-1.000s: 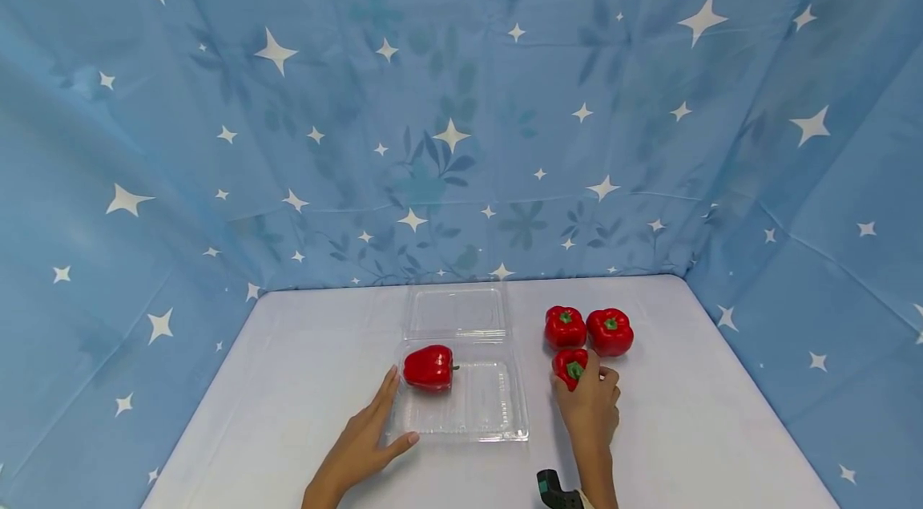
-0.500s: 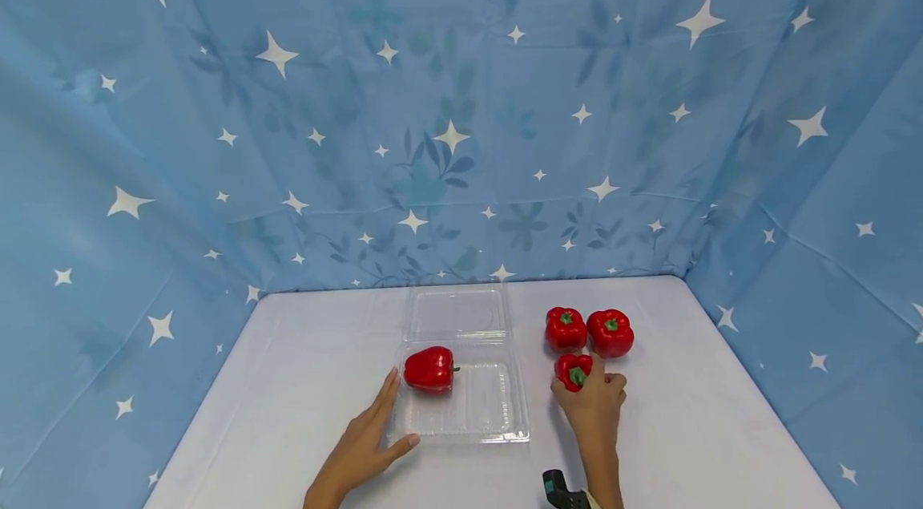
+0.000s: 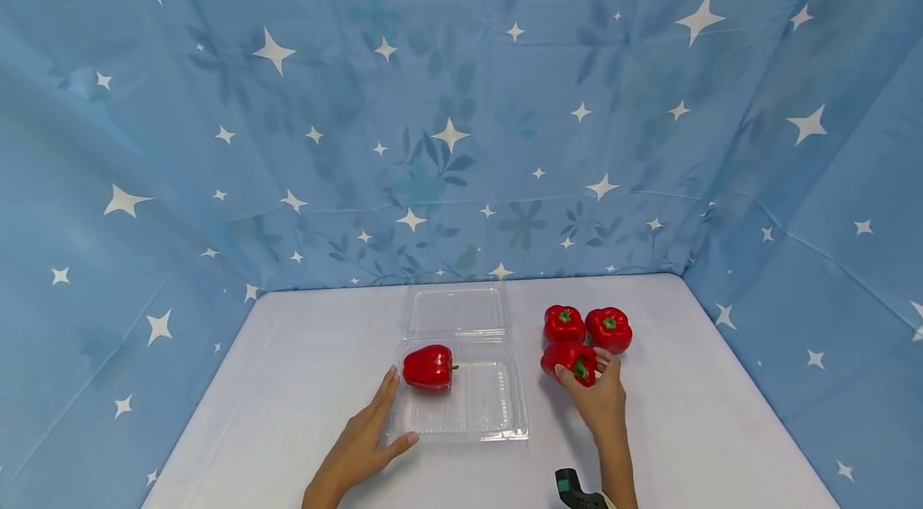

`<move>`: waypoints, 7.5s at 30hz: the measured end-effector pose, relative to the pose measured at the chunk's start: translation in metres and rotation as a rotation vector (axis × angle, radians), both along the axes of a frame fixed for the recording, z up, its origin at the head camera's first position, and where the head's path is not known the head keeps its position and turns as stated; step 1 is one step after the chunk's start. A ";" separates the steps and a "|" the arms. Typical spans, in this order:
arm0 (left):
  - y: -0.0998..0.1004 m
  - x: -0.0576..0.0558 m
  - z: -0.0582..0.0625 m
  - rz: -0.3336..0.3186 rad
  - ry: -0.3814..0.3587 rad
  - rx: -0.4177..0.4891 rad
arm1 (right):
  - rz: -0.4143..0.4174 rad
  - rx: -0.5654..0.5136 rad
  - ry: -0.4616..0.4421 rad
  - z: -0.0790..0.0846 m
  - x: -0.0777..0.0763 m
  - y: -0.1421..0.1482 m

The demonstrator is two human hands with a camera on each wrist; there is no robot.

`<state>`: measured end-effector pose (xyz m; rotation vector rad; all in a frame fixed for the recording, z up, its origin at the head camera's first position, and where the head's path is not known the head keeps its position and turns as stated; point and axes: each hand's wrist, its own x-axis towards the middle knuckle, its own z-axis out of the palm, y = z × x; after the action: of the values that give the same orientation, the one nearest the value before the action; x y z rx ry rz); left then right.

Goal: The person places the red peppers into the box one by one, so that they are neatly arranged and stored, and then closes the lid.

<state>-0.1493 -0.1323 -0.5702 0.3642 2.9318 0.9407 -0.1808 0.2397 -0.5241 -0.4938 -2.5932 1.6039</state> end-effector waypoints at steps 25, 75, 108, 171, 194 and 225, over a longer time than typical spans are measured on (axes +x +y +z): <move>-0.001 -0.001 0.002 0.007 0.001 0.010 | 0.190 -0.486 0.092 0.006 -0.014 -0.033; -0.001 -0.002 -0.002 0.008 -0.008 0.011 | 0.552 0.145 0.286 -0.042 -0.052 -0.065; -0.001 -0.002 -0.002 0.016 0.013 0.004 | 0.539 0.279 0.245 -0.034 -0.049 -0.069; -0.003 -0.001 -0.003 -0.003 0.015 0.051 | 0.541 0.317 0.302 -0.034 -0.040 -0.069; -0.002 -0.001 -0.003 -0.004 0.007 0.051 | 0.519 0.328 0.260 -0.034 -0.037 -0.069; -0.002 -0.002 -0.003 -0.004 -0.008 0.047 | -0.292 0.302 0.611 -0.015 -0.047 0.010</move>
<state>-0.1513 -0.1339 -0.5732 0.3676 2.9047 1.0095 -0.2278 0.2500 -0.5388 -0.2811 -2.1222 1.0344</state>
